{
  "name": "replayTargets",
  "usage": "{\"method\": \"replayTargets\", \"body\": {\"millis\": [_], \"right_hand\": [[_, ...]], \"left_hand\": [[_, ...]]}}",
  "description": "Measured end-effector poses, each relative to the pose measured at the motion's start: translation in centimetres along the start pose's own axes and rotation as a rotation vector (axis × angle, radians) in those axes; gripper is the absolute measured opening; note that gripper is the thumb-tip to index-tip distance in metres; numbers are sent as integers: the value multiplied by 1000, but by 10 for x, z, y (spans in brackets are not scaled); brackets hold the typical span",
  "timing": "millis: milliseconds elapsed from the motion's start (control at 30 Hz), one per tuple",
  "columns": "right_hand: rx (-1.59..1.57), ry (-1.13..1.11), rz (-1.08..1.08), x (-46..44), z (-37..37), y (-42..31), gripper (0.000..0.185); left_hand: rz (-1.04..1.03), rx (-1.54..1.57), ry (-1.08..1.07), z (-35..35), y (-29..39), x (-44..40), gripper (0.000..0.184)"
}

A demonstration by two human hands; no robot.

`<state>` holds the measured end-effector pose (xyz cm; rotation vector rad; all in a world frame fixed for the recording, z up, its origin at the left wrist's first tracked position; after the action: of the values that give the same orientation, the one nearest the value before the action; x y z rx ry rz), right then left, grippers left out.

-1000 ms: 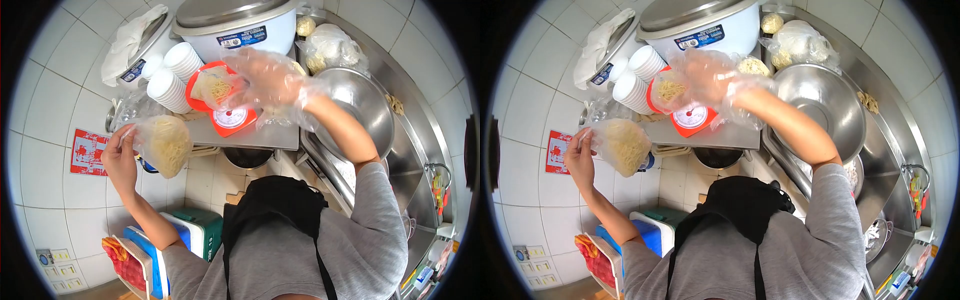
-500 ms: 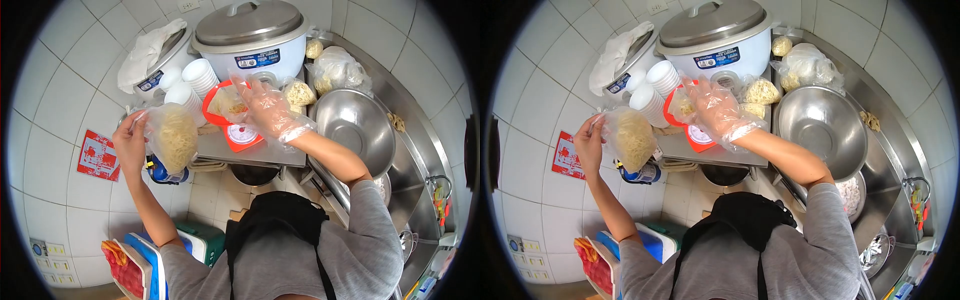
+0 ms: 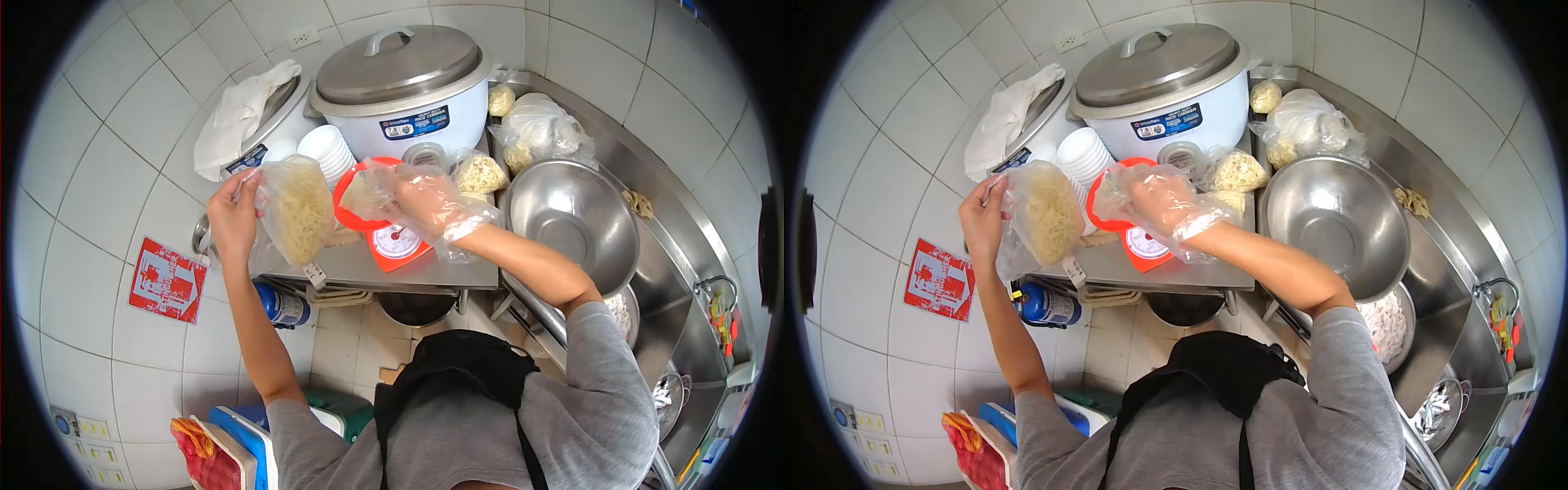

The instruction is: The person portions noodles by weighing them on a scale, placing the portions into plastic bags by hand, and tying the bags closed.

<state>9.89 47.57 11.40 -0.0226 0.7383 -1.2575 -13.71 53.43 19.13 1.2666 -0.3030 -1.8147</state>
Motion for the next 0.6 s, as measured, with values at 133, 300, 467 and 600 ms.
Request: {"method": "replayTargets", "body": {"millis": [133,300,467,600], "right_hand": [[-38,-43,-100,-31,-12,20,31],[-146,175,-91,-51,76,27,35],[30,364,-290,-33,148,65,38],[85,406,-371,1,197,98,39]], "left_hand": [[7,35,-3,-15,-7,-19,25],[-16,155,20,-40,-16,-42,25],[-7,332,54,-70,-27,-52,24],[-550,-229,280,-72,-6,-66,28]]}}
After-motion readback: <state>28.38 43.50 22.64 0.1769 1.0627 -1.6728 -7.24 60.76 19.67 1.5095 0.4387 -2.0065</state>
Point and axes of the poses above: each hand's wrist, its own x-axis away from the middle knuckle, its own z-axis out of the back of the hand, y = z × x, the point moved 8 cm from there along -x, towards the middle knuckle, and after that the axes turned 9 degrees about -z, right-handed, at the moved point
